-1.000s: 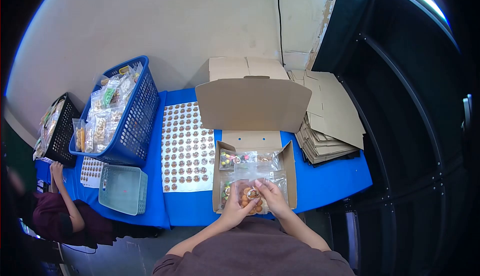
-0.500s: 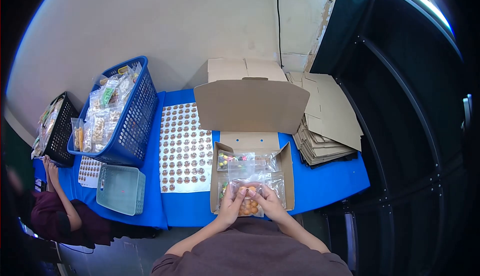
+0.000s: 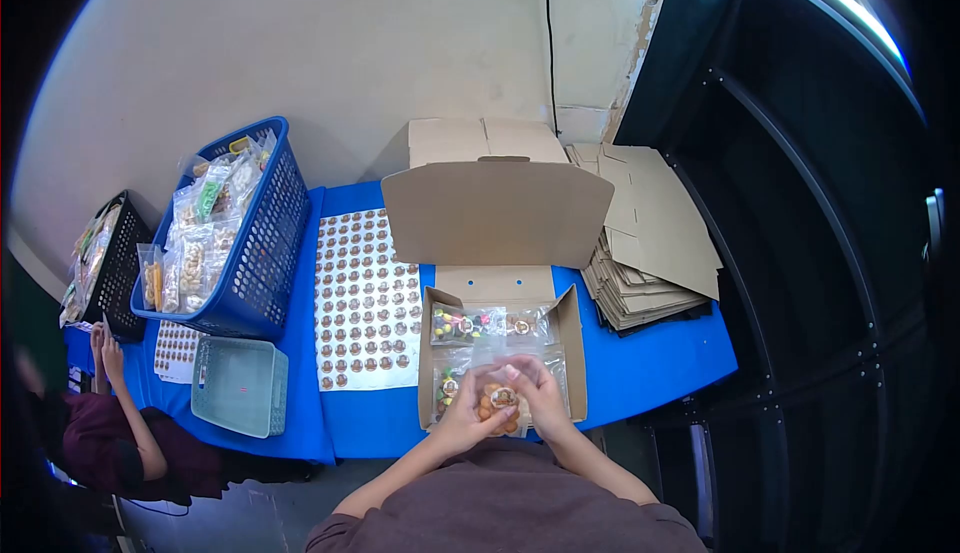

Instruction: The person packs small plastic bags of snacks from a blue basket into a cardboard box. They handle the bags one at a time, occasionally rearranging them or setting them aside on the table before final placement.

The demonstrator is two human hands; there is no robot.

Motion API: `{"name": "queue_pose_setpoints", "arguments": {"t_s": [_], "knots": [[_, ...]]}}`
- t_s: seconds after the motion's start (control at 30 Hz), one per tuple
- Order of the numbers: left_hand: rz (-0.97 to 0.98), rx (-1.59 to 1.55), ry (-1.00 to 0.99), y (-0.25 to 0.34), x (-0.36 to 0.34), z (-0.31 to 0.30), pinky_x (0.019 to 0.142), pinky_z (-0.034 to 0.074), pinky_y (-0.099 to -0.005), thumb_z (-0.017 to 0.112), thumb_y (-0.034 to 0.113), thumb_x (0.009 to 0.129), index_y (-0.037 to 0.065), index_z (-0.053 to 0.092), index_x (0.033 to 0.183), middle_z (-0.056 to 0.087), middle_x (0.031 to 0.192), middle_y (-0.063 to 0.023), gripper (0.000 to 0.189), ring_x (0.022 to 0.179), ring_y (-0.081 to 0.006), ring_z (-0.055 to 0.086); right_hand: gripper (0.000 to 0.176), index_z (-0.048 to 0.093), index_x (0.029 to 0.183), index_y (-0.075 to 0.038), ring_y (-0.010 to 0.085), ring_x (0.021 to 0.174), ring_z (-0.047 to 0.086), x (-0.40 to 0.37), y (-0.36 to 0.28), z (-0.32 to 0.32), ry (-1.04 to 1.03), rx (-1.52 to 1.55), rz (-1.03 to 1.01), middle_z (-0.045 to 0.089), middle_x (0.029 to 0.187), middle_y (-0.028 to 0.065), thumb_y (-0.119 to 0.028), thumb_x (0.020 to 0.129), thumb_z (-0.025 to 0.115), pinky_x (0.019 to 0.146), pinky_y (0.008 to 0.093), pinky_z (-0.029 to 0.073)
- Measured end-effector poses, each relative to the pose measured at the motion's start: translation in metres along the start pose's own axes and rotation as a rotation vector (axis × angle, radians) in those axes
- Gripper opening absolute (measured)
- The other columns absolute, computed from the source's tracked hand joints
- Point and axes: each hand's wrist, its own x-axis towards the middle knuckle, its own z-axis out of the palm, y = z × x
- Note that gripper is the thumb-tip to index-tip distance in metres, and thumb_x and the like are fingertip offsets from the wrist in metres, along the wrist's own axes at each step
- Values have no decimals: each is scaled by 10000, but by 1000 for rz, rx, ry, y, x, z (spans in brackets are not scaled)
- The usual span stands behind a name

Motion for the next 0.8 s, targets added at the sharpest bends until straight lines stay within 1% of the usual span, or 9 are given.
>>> {"name": "queue_pose_setpoints", "arguments": {"t_s": [0.23, 0.3, 0.37, 0.4, 0.53, 0.63, 0.67, 0.73, 0.8], "knots": [[-24, 122, -16, 2, 1, -8, 962, 422, -368, 706, 114, 818, 55, 241, 1351, 496, 1176, -133, 710, 1143, -224, 502, 69, 652, 908, -34, 152, 1052, 559, 10, -7, -11, 94, 147, -129, 582, 1176, 107, -83, 860, 662, 921, 309, 443], [23, 235, 55, 2, 5, -13, 977, 404, -372, 713, 122, 813, 63, 274, 1334, 503, 1171, -131, 684, 1161, -219, 486, 53, 654, 874, -15, 180, 1043, 572, 7, -8, -8, -40, -138, -274, 578, 1187, 126, -61, 876, 627, 893, 314, 459], [153, 31, 175, -3, 11, -21, 973, 409, -360, 724, 157, 809, 86, 317, 1277, 503, 1171, -143, 624, 1108, -229, 536, 85, 675, 902, -10, 183, 1084, 551, 4, -4, -7, -99, -240, -249, 593, 1176, 132, -69, 883, 617, 907, 317, 447], [112, -97, 246, 2, 13, -21, 1066, 298, -404, 702, 181, 829, 83, 482, 1100, 585, 1108, -126, 363, 1051, -194, 562, 119, 678, 954, -9, 179, 1094, 543, 2, -5, -4, -131, -231, -220, 602, 1160, 135, -82, 892, 609, 906, 314, 443], [98, 56, 264, 11, 16, -43, 1133, 72, -500, 683, 187, 845, 80, 595, 726, 675, 882, -38, 183, 958, -161, 601, 260, 665, 1115, -46, 195, 1086, 537, -3, -17, -3, -220, -303, -203, 627, 1165, 107, -198, 945, 539, 961, 340, 400], [13, -97, 202, 6, 16, -49, 1133, 67, -499, 617, 227, 898, 86, 621, 793, 674, 913, -52, 176, 988, -170, 598, 299, 632, 1176, -51, 195, 1075, 537, -3, -33, -2, -301, -379, -235, 624, 1178, 95, -212, 967, 493, 953, 345, 406], [13, -97, 200, 5, 17, -52, 1133, 67, -499, 617, 227, 898, 86, 621, 793, 674, 913, -52, 176, 988, -170, 598, 318, 612, 1207, -49, 193, 1069, 537, -3, -36, -4, -332, -378, -241, 624, 1180, 89, -216, 976, 470, 948, 348, 410], [85, 90, 127, 6, 18, -55, 914, 419, -306, 504, 186, 968, 47, 610, 920, 650, 1010, -82, 180, 977, -134, 575, 332, 591, 1225, -29, 188, 1057, 544, -5, -39, -10, -314, -363, -226, 619, 1188, 96, -213, 982, 459, 945, 341, 414], [96, 11, 214, 19, 19, -57, 901, 420, -302, 474, 201, 979, 42, 608, 967, 649, 1008, -81, 207, 974, -132, 572, 346, 570, 1242, -10, 183, 1044, 551, -4, -46, -24, -303, -350, -216, 613, 1197, 102, -210, 987, 449, 941, 334, 417]]}}
